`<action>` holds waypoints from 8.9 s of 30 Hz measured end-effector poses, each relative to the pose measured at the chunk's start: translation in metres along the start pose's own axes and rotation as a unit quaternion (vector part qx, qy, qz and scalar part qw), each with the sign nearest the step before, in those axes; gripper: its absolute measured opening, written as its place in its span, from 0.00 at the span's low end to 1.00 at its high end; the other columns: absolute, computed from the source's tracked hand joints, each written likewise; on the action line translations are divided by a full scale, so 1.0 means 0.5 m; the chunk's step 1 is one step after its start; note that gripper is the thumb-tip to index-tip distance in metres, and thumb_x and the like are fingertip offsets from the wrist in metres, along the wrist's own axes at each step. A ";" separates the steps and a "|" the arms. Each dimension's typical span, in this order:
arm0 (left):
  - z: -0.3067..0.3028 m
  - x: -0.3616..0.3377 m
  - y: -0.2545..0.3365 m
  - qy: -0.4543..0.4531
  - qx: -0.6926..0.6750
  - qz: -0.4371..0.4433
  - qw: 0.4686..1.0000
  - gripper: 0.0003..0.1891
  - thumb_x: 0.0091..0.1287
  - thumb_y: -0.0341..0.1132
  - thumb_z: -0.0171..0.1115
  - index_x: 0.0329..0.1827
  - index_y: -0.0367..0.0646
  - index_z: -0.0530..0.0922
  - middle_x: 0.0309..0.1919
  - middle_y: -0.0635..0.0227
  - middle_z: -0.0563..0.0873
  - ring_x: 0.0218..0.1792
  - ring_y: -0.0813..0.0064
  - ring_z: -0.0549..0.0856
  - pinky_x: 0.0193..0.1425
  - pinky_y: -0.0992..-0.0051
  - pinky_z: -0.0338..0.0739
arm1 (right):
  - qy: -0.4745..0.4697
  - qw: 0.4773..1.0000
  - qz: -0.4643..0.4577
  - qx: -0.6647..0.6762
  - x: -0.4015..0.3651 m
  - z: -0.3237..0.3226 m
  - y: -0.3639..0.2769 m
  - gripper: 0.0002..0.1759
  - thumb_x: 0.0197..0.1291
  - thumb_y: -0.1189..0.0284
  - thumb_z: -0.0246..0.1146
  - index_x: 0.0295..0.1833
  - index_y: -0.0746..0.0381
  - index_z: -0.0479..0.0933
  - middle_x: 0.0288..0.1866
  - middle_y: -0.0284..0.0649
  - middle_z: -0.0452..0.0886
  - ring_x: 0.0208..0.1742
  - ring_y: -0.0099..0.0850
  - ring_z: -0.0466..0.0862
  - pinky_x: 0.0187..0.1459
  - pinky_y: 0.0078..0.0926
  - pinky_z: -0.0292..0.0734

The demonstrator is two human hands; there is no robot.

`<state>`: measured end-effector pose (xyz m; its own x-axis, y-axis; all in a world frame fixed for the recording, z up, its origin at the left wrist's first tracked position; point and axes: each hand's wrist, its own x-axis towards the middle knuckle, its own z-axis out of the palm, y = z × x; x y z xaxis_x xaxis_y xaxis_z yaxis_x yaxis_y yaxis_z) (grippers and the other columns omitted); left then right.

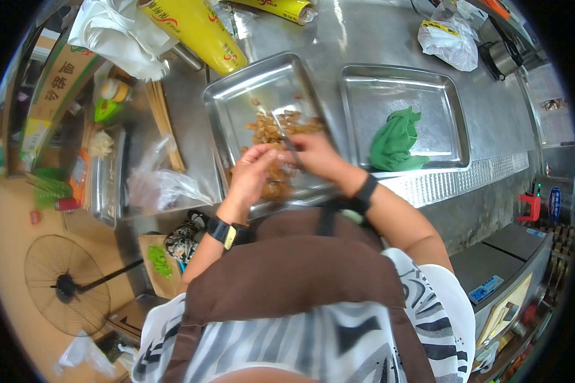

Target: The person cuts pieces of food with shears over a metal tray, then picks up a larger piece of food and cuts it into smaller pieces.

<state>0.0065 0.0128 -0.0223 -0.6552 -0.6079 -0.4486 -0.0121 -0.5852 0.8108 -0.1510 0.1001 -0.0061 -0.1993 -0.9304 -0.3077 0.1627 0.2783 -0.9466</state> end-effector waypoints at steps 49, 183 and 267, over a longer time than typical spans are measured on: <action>0.010 -0.001 0.020 0.027 -0.128 0.050 0.990 0.10 0.61 0.26 0.62 0.43 0.38 0.73 0.34 0.69 0.79 0.28 0.78 0.76 0.36 0.79 0.72 | -0.032 0.967 -0.052 -0.249 -0.043 -0.004 0.016 0.23 0.58 0.57 0.65 0.25 0.67 0.72 0.16 0.34 0.64 0.22 0.22 0.63 0.24 0.26 0.60; 0.007 -0.023 -0.003 -0.017 -0.026 -0.006 0.999 0.06 0.62 0.28 0.60 0.40 0.36 0.77 0.31 0.69 0.81 0.31 0.79 0.78 0.38 0.80 0.71 | -0.026 0.992 -0.072 -0.104 0.019 -0.020 -0.001 0.15 0.52 0.72 0.68 0.46 0.64 0.78 0.41 0.33 0.80 0.43 0.21 0.77 0.48 0.22 0.72; 0.017 -0.022 0.016 0.052 0.352 0.212 0.910 0.15 0.57 0.27 0.66 0.47 0.39 0.74 0.32 0.66 0.83 0.35 0.78 0.84 0.38 0.77 0.77 | 0.009 0.998 0.032 0.049 0.034 0.007 0.000 0.11 0.52 0.73 0.67 0.40 0.64 0.74 0.30 0.33 0.77 0.28 0.20 0.75 0.30 0.17 0.70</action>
<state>0.0069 0.0195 -0.0079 -0.6391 -0.7680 -0.0429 -0.2805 0.1808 0.9427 -0.1510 0.0836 -0.0111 -0.2016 -0.9069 -0.3700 0.2701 0.3117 -0.9110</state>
